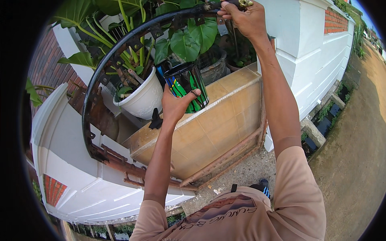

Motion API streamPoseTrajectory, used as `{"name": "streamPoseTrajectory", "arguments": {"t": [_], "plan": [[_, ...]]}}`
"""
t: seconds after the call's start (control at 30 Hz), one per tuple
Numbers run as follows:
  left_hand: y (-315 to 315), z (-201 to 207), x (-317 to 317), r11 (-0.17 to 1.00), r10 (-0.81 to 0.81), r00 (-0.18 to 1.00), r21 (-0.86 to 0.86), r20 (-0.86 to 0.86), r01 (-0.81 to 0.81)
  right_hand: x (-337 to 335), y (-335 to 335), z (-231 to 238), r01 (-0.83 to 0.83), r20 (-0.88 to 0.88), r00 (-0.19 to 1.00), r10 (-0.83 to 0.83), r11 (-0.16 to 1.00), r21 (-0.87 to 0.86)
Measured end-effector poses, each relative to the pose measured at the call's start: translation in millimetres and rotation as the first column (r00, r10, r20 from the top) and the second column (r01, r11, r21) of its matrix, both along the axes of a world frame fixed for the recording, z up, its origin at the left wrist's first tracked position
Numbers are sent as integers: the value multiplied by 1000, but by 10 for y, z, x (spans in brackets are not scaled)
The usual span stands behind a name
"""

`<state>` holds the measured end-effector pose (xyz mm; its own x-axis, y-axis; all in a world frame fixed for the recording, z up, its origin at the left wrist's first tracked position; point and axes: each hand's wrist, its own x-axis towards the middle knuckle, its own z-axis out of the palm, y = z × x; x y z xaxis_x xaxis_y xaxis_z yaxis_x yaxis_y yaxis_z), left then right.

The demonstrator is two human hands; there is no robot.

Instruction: Painting a black curved metal gate or decorative structure with a brush.

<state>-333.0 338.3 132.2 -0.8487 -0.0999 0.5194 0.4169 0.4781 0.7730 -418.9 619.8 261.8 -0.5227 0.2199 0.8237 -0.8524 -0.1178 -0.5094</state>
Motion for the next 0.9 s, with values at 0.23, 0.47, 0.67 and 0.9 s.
{"name": "streamPoseTrajectory", "arguments": {"t": [0.23,0.47,0.67,0.9], "plan": [[-22,-58,34,1000,-1,1000,-2,6,1,-8,-107,-80,-161,-35,987,158,979,-121],[-39,-124,95,1000,5,1000,9,17,-5,80,-76,-101,-102,11,994,105,984,-148],[-59,-335,239,998,-14,999,66,32,11,312,131,-301,111,-71,990,-125,979,-168],[277,-1001,757,971,-101,993,223,55,87,1175,757,-1872,133,291,957,-13,908,-398]]}}
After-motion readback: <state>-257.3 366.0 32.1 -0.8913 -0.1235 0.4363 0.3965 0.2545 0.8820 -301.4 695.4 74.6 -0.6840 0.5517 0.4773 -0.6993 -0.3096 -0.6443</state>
